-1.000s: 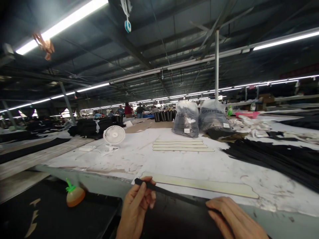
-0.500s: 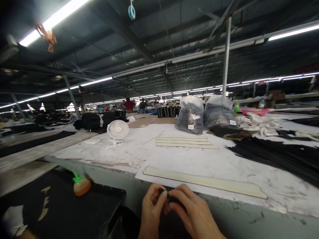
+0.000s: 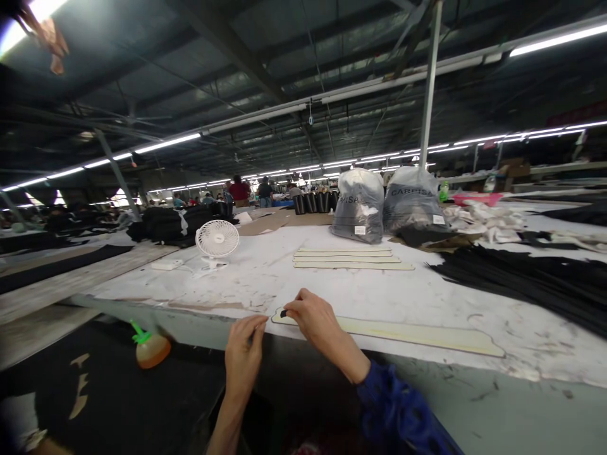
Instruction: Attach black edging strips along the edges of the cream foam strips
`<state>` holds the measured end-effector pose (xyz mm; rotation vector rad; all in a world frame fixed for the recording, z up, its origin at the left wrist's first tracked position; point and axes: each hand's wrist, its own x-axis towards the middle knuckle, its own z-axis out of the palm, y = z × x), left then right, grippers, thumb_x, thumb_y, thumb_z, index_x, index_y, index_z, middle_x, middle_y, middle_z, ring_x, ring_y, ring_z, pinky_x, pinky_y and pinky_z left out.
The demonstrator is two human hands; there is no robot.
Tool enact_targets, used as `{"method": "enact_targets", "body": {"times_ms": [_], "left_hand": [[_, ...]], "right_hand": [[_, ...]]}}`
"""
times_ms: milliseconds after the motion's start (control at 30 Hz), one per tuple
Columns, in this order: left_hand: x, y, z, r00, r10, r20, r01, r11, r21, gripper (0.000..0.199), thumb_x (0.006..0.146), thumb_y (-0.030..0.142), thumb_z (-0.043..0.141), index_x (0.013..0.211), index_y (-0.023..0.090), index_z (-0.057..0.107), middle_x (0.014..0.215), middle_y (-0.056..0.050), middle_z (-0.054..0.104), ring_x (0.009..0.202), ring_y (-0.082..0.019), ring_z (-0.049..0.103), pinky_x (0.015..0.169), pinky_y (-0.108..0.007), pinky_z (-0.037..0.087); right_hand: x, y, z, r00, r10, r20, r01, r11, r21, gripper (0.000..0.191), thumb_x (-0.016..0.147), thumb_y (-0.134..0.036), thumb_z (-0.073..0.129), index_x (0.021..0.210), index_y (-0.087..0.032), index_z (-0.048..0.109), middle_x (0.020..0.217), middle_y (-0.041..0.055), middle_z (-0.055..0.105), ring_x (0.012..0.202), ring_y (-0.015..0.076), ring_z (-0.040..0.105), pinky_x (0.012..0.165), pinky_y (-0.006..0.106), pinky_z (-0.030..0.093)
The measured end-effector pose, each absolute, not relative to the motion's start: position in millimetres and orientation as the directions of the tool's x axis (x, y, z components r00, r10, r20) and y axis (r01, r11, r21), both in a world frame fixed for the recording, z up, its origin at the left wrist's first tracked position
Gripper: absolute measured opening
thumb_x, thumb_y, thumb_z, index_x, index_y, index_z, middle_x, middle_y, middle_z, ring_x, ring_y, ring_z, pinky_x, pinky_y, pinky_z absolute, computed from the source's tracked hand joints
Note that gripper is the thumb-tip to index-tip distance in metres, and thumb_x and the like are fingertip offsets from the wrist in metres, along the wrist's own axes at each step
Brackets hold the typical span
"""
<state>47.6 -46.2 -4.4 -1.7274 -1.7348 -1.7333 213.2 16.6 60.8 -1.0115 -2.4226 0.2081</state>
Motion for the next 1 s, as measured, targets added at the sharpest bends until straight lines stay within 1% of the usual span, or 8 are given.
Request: {"method": "enact_targets", "body": {"times_ms": [133, 267, 433, 567, 733, 1000], "left_hand": [[45, -38, -15, -0.184, 0.583, 0.791, 0.858, -0.297, 0.419, 0.025, 0.09, 0.02, 0.045, 0.095, 0.021, 0.069, 0.098, -0.005, 0.07, 0.094, -0.021, 0.055, 0.088, -0.04, 0.046], [43, -35, -25, -0.117, 0.572, 0.812, 0.902, -0.28, 0.328, 0.024, 0.089, 0.018, 0.046, 0.097, 0.021, 0.069, 0.1, -0.004, 0.07, 0.093, -0.021, 0.056, 0.085, -0.038, 0.047], [40, -33, -31, -0.11, 0.554, 0.825, 0.915, -0.268, 0.302, 0.024, 0.089, 0.017, 0.047, 0.1, 0.02, 0.068, 0.1, -0.005, 0.07, 0.094, -0.022, 0.056, 0.084, -0.038, 0.046], [39, -32, -35, -0.118, 0.541, 0.833, 0.906, -0.285, 0.314, 0.024, 0.088, 0.017, 0.048, 0.102, 0.021, 0.067, 0.101, -0.005, 0.07, 0.095, -0.022, 0.056, 0.084, -0.038, 0.046], [38, -34, -38, -0.123, 0.55, 0.826, 0.89, -0.308, 0.337, 0.024, 0.089, 0.018, 0.046, 0.1, 0.022, 0.067, 0.103, -0.004, 0.07, 0.099, -0.022, 0.056, 0.087, -0.04, 0.045], [38, -35, -38, -0.122, 0.541, 0.832, 0.891, -0.31, 0.332, 0.024, 0.087, 0.016, 0.048, 0.1, 0.023, 0.067, 0.103, -0.004, 0.07, 0.098, -0.022, 0.057, 0.087, -0.04, 0.045]], "right_hand": [[199, 27, 56, -0.605, 0.714, 0.352, 0.64, 0.699, -0.32, 0.028, 0.094, -0.03, 0.044, 0.109, -0.029, 0.069, 0.1, 0.0041, 0.062, 0.092, 0.0156, 0.061, 0.077, 0.024, 0.043], [193, 29, 51, -0.594, 0.728, 0.342, 0.654, 0.685, -0.321, 0.029, 0.095, -0.031, 0.043, 0.108, -0.029, 0.069, 0.098, 0.0044, 0.062, 0.095, 0.0164, 0.059, 0.078, 0.025, 0.042], [191, 30, 45, -0.601, 0.726, 0.334, 0.655, 0.687, -0.314, 0.029, 0.095, -0.031, 0.043, 0.108, -0.032, 0.069, 0.096, 0.0048, 0.061, 0.097, 0.0173, 0.057, 0.077, 0.025, 0.042], [190, 28, 45, -0.63, 0.724, 0.281, 0.677, 0.689, -0.259, 0.03, 0.094, -0.029, 0.043, 0.108, -0.035, 0.069, 0.094, 0.0056, 0.06, 0.093, 0.0177, 0.056, 0.073, 0.025, 0.041], [188, 23, 52, -0.649, 0.716, 0.257, 0.697, 0.695, -0.176, 0.031, 0.095, -0.027, 0.042, 0.102, -0.032, 0.072, 0.093, 0.0072, 0.06, 0.093, 0.0195, 0.053, 0.072, 0.026, 0.04], [186, 23, 48, -0.653, 0.699, 0.293, 0.693, 0.707, -0.142, 0.031, 0.095, -0.026, 0.041, 0.093, -0.028, 0.072, 0.091, 0.0067, 0.059, 0.091, 0.019, 0.053, 0.071, 0.026, 0.039]]}}
